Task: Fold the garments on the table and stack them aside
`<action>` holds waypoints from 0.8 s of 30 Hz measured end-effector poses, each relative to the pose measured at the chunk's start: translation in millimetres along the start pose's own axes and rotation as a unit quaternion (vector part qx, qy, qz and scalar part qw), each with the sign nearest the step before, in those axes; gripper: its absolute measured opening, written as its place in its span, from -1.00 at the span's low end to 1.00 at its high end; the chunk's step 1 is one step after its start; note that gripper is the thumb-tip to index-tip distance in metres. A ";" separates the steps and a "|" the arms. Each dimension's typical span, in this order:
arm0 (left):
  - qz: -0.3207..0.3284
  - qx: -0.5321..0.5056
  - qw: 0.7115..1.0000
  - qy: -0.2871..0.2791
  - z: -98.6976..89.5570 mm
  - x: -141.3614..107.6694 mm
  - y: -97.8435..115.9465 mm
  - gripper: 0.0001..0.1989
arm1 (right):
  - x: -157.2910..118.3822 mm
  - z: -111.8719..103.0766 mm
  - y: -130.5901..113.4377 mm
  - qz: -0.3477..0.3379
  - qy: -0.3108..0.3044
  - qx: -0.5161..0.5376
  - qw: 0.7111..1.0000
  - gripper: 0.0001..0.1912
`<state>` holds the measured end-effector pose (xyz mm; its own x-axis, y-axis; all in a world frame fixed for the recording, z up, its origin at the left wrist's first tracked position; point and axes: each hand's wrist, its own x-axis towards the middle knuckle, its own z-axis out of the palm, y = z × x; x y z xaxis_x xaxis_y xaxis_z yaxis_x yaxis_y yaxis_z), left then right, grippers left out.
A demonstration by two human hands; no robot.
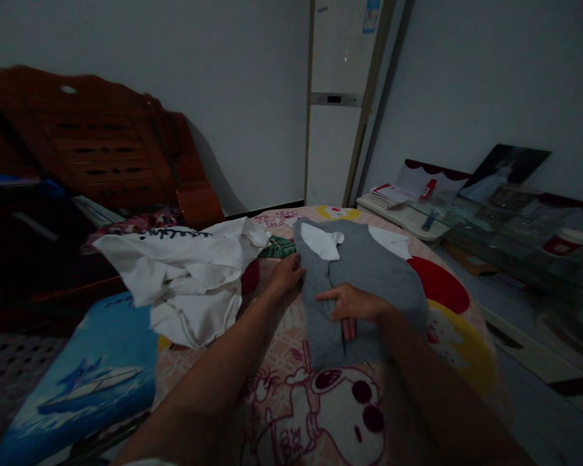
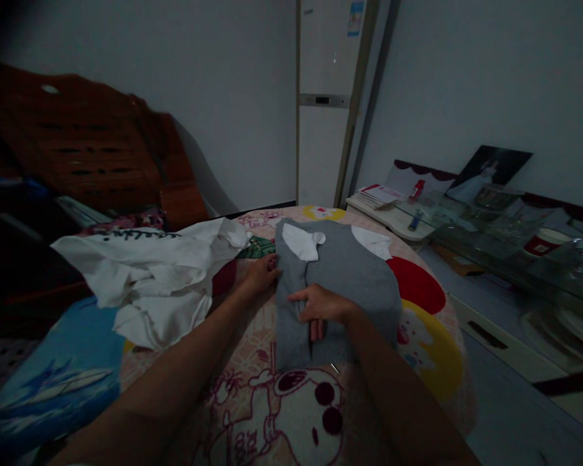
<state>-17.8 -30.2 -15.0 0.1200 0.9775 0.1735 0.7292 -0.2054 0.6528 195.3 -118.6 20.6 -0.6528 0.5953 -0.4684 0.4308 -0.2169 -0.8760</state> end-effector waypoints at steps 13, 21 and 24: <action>0.003 -0.014 1.000 -0.013 2.3 0.0 1.7 -0.49 | 29.7 3.7 3.1 -0.076 0.410 -0.334 0.845 -0.62; 0.088 0.114 0.989 0.025 0.6 -10.8 14.7 -0.56 | 37.3 -5.2 9.9 -0.050 0.410 -0.284 0.865 -0.56; 0.164 0.096 0.982 -0.008 11.5 -15.3 21.4 -0.66 | 35.5 -7.6 14.9 -0.075 0.426 -0.244 0.868 -0.68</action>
<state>3.7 -48.9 -12.2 0.3792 0.8607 0.3397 0.7627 -0.4986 0.4120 183.2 -94.8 -8.3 -0.1164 0.9897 0.0838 0.7290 0.1425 -0.6695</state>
